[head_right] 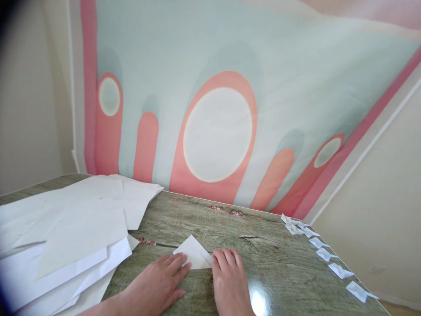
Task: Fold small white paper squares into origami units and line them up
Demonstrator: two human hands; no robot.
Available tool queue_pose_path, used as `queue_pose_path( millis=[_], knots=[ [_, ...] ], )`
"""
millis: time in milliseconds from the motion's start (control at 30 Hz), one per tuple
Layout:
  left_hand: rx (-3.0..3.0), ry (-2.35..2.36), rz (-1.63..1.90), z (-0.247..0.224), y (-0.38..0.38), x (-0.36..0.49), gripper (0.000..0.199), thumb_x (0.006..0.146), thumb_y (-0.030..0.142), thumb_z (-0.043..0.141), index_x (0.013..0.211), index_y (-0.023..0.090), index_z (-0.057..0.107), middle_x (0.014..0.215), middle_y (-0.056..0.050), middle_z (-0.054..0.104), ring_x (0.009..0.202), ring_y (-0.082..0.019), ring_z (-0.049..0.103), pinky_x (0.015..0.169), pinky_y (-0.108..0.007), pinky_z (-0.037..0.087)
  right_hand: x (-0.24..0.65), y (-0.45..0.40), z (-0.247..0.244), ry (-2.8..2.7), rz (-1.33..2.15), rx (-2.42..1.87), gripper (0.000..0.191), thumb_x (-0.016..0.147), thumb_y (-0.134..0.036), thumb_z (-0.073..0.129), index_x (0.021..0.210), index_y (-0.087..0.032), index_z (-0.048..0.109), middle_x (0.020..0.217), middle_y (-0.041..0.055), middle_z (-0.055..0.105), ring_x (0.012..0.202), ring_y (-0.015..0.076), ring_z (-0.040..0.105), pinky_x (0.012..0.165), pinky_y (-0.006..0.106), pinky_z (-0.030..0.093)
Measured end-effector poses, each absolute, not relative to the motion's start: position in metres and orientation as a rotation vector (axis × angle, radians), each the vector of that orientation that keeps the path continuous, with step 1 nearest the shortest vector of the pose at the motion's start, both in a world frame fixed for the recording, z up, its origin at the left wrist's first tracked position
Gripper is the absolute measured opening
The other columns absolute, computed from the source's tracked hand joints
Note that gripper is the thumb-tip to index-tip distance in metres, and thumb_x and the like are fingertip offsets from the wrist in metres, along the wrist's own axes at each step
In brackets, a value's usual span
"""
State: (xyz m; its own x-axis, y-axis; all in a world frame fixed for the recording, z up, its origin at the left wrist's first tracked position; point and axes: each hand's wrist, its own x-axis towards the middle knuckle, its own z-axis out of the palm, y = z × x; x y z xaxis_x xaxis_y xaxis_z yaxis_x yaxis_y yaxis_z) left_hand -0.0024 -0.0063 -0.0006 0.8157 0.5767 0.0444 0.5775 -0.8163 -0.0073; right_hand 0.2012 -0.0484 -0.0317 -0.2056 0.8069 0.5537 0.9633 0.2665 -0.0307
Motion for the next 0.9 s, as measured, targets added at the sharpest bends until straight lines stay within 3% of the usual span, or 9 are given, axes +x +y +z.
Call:
queue_pose_path(
  millis=[100, 267, 567, 900],
  knots=[
    [-2.969, -0.959, -0.071, 0.0, -0.007, -0.003, 0.041, 0.087, 0.039, 0.053, 0.122, 0.017, 0.051, 0.122, -0.013, 0.055, 0.115, -0.026, 0.048, 0.095, -0.04, 0.04, 0.192, -0.049, -0.037, -2.171, -0.42, -1.474, 0.026, 0.085, -0.009, 0.052, 0.104, -0.024, 0.062, 0.107, 0.0022, 0.065, 0.101, 0.0213, 0.053, 0.091, 0.036, 0.033],
    [-2.98, -0.963, -0.108, -0.001, -0.006, -0.004, 0.046, 0.085, 0.045, 0.054, 0.122, 0.018, 0.052, 0.121, -0.012, 0.055, 0.114, -0.026, 0.049, 0.096, -0.039, 0.039, 0.181, -0.052, -0.04, -2.243, -0.392, -1.422, 0.022, 0.086, -0.017, 0.055, 0.106, -0.023, 0.061, 0.103, 0.0032, 0.066, 0.095, 0.0212, 0.055, 0.087, 0.035, 0.037],
    [-3.044, -0.928, -0.133, 0.008, -0.006, -0.013, 0.046, 0.085, 0.044, 0.055, 0.126, 0.022, 0.049, 0.13, -0.011, 0.051, 0.118, -0.026, 0.047, 0.098, -0.041, 0.039, 0.178, -0.052, -0.035, -2.229, -0.352, -1.435, 0.02, 0.085, -0.015, 0.056, 0.102, -0.022, 0.064, 0.098, 0.0036, 0.066, 0.092, 0.0215, 0.056, 0.088, 0.035, 0.038],
    [-3.007, -0.984, -0.104, 0.015, -0.008, -0.015, 0.038, 0.084, 0.039, 0.057, 0.117, 0.02, 0.056, 0.122, -0.014, 0.057, 0.118, -0.029, 0.048, 0.095, -0.046, 0.042, 0.176, -0.051, -0.029, -2.232, -0.316, -1.463, 0.019, 0.081, -0.012, 0.061, 0.099, -0.02, 0.064, 0.096, 0.0026, 0.065, 0.089, 0.0198, 0.055, 0.089, 0.035, 0.036]
  ],
)
